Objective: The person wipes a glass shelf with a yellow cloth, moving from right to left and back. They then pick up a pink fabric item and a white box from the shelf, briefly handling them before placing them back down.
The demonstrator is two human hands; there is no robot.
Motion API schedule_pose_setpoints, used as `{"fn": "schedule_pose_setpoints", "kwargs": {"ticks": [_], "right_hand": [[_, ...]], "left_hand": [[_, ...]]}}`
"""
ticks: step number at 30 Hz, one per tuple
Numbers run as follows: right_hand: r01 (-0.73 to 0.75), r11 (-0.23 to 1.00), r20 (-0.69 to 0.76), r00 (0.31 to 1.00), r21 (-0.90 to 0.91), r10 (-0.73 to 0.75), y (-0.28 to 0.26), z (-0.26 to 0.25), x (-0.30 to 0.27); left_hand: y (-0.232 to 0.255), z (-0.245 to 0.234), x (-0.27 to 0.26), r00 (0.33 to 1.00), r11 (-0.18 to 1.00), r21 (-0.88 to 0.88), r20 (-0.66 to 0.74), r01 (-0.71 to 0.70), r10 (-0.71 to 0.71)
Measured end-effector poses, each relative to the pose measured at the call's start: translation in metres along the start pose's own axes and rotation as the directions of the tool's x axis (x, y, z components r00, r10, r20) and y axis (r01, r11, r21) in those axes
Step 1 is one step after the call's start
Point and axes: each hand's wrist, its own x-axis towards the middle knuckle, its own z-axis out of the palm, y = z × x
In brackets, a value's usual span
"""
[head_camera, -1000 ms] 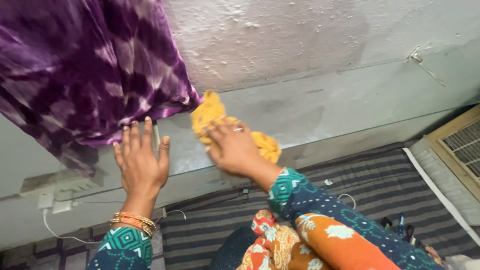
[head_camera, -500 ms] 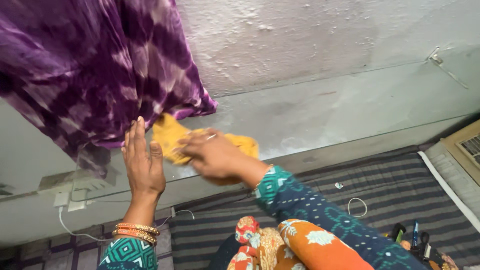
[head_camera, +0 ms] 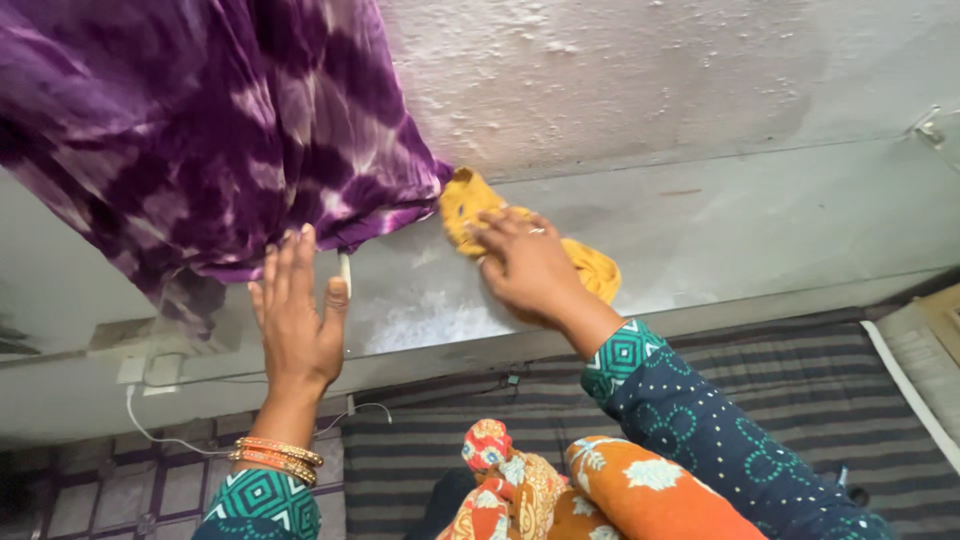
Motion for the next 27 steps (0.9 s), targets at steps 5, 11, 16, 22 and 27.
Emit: {"fn": "schedule_pose_setpoints", "kwargs": {"ticks": [5,11,16,22,27], "right_hand": [[0.222,0.969,0.069,0.971,0.111,-0.23,-0.055,0.011,0.006],[0.424,0.874,0.06,0.892,0.239,-0.449,-0.112,0.027,0.041],[0.412,0.888,0.163,0.88,0.204,-0.445,-0.135,0.045,0.077],[0.419,0.882,0.056,0.896,0.215,-0.44,-0.132,0.053,0.071],[0.36,0.911,0.092,0.919,0.2,-0.383,-0.137,0.044,0.052]], "left_hand": [[0.002,-0.001,0.0,1.0,1.0,0.007,0.001,-0.003,0.003],[-0.001,0.004,0.001,0.998,0.999,0.038,-0.055,-0.003,0.005],[-0.003,0.006,-0.003,0.994,0.999,0.052,-0.109,0.009,-0.004],[-0.012,0.006,0.001,0.997,1.0,-0.012,-0.077,0.012,-0.013],[-0.057,-0.023,0.02,0.986,0.984,0.115,0.081,0.134,-0.144]]}}
